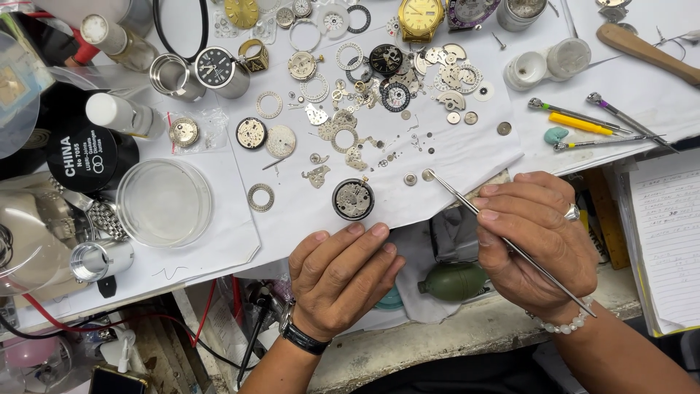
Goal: Adjusting and assembling the internal components of a watch movement using precision tools like tweezers and screwdrivers.
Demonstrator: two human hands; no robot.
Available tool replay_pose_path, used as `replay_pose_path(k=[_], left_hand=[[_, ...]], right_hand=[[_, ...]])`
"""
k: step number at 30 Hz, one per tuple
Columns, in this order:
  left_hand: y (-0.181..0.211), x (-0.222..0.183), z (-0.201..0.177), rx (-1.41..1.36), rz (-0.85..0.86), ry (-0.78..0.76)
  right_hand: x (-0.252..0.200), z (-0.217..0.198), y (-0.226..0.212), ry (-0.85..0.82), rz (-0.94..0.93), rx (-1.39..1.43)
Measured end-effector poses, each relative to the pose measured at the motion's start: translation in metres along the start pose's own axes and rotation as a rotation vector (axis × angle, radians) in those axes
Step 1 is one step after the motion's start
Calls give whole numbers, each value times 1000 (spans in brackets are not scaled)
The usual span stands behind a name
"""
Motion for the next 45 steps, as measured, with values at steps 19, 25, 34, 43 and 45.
replay_pose_path(k=[19, 25, 34, 43, 45], left_hand=[[-1, 1, -2, -12, -4, 3], [-1, 3, -5, -13, 4, 22], [-2, 4, -8, -17, -2, 21], [-2, 4, -7, -9, 3, 27], [-2, 4, -8, -19, 0, 21]], right_hand=[[-5, -8, -8, 7, 37, 86], [2, -6, -26, -94, 21, 7], [2, -2, -28, -70, 5, -26], [0, -3, -26, -74, -18, -55], [0, -2, -26, -87, -27, -71]])
Point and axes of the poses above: each hand's wrist, its own x-axis towards the middle knuckle, its own z-axis out of the palm, y = z × x, the point moved 1 cm from there along x, towards the middle knuckle, and after that the axes turned 13 degrees about z, right-handed, at the moved point
